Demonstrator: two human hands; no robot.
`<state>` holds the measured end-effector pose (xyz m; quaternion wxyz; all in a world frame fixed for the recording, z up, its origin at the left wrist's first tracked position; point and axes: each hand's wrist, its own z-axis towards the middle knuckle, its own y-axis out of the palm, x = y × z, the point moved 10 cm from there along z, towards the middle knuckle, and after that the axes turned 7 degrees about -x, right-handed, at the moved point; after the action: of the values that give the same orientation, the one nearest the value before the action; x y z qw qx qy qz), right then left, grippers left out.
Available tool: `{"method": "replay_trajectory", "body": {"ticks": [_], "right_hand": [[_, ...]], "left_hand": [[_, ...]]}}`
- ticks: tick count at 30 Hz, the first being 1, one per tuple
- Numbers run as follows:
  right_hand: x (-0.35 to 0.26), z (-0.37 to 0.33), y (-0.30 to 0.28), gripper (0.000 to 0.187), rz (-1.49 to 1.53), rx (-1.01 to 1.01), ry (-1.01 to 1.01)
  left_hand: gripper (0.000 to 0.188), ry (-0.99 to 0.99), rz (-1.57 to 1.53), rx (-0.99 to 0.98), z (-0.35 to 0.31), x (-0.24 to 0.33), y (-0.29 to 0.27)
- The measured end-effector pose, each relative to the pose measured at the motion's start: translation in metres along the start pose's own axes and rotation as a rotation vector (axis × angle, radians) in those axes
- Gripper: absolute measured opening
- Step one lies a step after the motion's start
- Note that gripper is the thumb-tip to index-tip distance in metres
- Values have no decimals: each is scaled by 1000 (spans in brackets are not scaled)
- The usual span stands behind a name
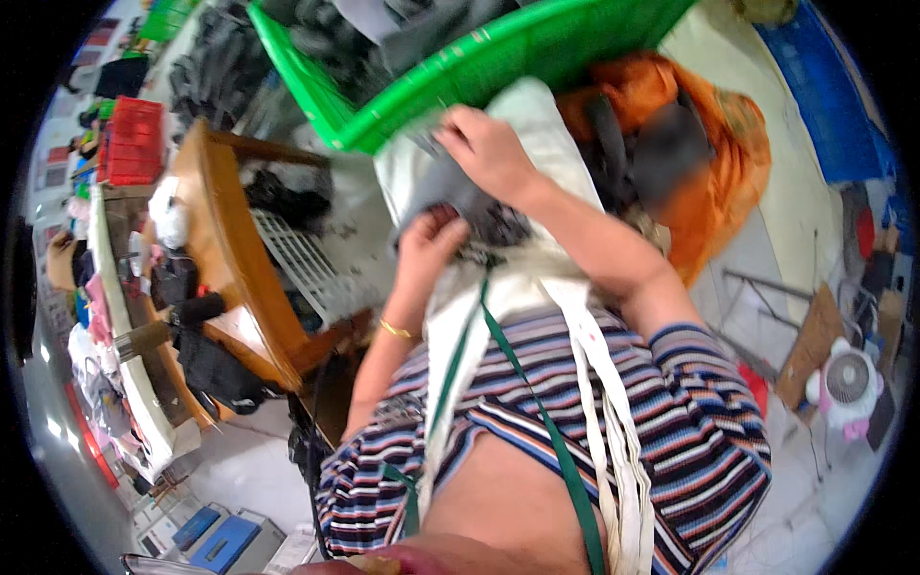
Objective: The person sits and sews grey slipper uppers using a needle and thread. They repeatedly pick up slipper parts from a green basket, stitch the edges together, and place the finished items into a white sack on their lap.
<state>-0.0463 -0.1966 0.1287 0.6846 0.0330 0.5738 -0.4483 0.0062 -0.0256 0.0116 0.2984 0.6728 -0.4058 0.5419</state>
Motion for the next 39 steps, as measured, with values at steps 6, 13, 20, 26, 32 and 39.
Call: {"method": "replay_trajectory", "body": {"ticks": [6,13,20,26,32,39], "right_hand": [[-8,-6,14,20,122,-49,70],[73,-12,8,19,803,190,311],[79,-82,68,22,1173,28,638],[67,-117,96,18,788,-408,496],[81,-104,56,17,585,-308,418],[79,-87,49,18,566,-374,470]], "left_hand": [[16,-132,-838,-85,-6,9,18],[15,-147,-1101,219,-3,-1,7],[16,-73,-971,95,8,-24,14],[20,-155,-739,177,11,-24,10],[32,-112,-847,301,20,-30,2],[30,-174,-818,333,24,-35,3]]}}
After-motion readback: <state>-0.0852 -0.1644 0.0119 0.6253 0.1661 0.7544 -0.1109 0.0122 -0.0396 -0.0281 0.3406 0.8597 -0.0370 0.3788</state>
